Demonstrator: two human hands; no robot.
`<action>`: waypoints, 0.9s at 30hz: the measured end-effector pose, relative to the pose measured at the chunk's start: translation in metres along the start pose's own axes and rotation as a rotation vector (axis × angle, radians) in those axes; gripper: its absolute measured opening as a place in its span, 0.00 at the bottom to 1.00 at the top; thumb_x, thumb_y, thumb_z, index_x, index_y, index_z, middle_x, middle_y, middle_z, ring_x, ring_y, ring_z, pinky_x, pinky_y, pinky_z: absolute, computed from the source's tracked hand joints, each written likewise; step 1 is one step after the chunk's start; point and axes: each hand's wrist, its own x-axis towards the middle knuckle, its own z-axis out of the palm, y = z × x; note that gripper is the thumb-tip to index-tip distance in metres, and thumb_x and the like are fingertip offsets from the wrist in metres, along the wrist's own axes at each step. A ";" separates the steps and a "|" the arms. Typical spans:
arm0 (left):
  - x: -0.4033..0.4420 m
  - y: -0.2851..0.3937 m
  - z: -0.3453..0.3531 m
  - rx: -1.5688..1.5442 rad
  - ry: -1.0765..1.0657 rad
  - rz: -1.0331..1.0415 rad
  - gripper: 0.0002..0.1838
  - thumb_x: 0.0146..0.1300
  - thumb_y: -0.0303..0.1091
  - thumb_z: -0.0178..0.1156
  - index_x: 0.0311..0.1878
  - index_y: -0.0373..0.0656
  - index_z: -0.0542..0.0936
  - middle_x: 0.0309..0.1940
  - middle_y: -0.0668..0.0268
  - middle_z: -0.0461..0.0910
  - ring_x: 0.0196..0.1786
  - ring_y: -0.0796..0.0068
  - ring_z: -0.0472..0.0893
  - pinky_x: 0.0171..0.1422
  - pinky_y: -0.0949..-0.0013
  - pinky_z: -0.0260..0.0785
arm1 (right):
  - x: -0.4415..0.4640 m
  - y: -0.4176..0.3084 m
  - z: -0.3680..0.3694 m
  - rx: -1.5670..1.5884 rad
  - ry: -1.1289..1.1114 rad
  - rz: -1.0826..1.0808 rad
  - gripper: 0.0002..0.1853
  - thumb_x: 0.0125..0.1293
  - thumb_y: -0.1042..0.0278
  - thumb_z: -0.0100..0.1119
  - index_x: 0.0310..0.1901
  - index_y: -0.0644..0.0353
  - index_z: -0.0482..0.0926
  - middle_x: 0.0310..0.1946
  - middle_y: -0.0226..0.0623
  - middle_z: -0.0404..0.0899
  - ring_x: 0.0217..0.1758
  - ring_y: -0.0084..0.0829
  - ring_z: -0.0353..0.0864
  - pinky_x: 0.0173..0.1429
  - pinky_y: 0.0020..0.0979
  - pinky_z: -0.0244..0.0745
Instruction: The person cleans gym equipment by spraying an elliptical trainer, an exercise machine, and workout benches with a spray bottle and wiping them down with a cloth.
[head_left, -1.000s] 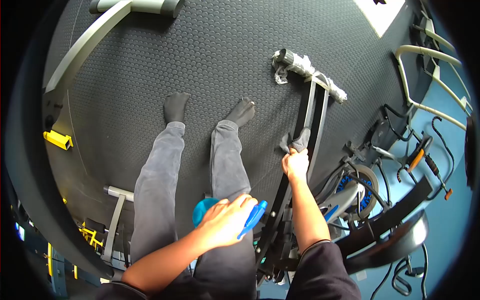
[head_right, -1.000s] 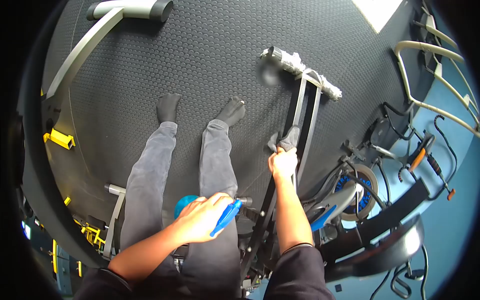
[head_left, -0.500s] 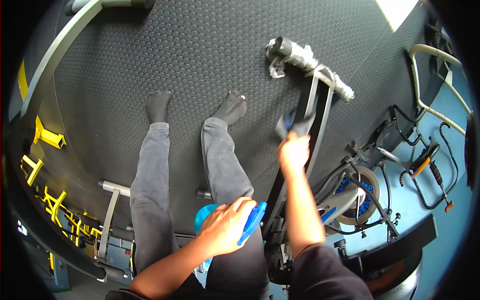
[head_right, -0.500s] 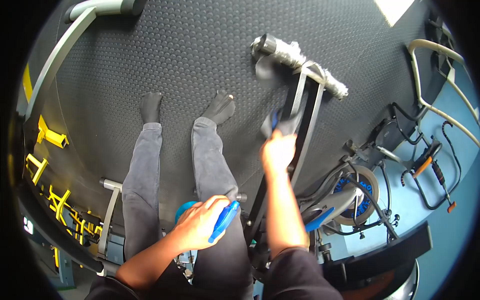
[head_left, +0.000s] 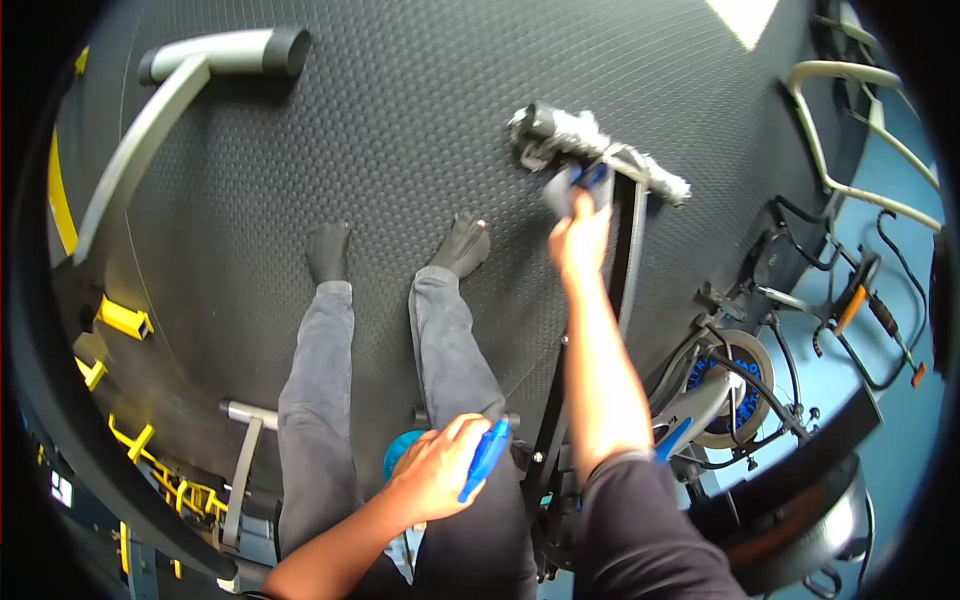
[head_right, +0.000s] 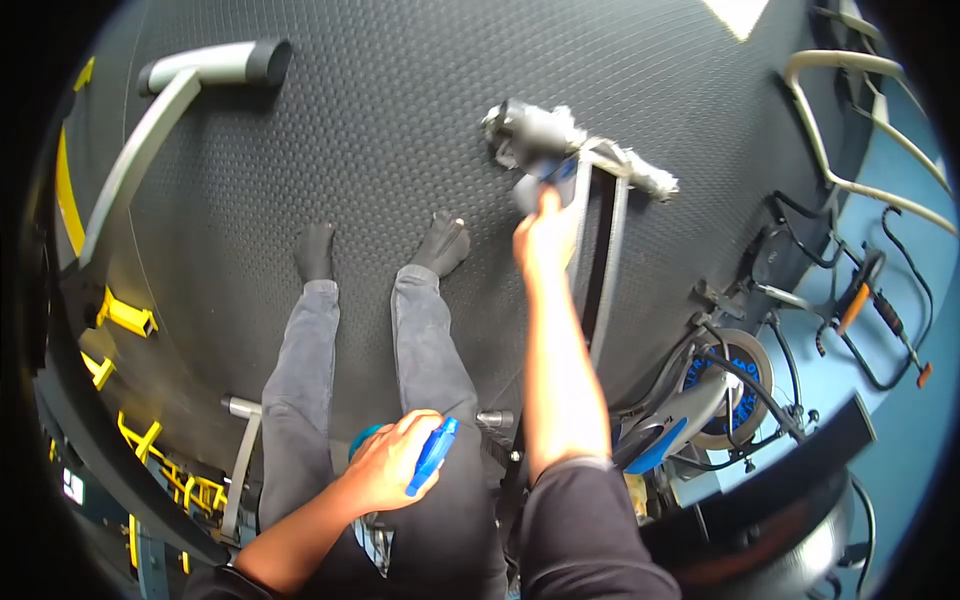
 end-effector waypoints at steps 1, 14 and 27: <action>-0.009 0.007 -0.002 0.024 -0.002 -0.001 0.28 0.52 0.32 0.66 0.57 0.42 0.68 0.55 0.57 0.73 0.48 0.48 0.79 0.52 0.53 0.73 | -0.035 -0.006 -0.015 0.075 -0.047 -0.007 0.23 0.57 0.75 0.57 0.56 0.51 0.74 0.58 0.66 0.64 0.61 0.64 0.68 0.67 0.51 0.65; -0.210 0.160 -0.030 0.705 -0.315 0.259 0.32 0.47 0.35 0.68 0.57 0.40 0.70 0.46 0.50 0.77 0.49 0.45 0.79 0.51 0.53 0.73 | -0.361 -0.094 -0.254 1.240 0.002 0.542 0.15 0.54 0.76 0.58 0.46 0.61 0.82 0.32 0.33 0.82 0.37 0.23 0.79 0.44 0.28 0.74; -0.248 0.165 0.141 1.244 -1.172 0.763 0.33 0.51 0.42 0.69 0.58 0.36 0.69 0.47 0.46 0.76 0.51 0.43 0.77 0.55 0.51 0.72 | -0.660 -0.113 -0.170 1.452 0.784 1.290 0.30 0.53 0.51 0.58 0.51 0.69 0.80 0.46 0.55 0.83 0.50 0.41 0.83 0.55 0.35 0.76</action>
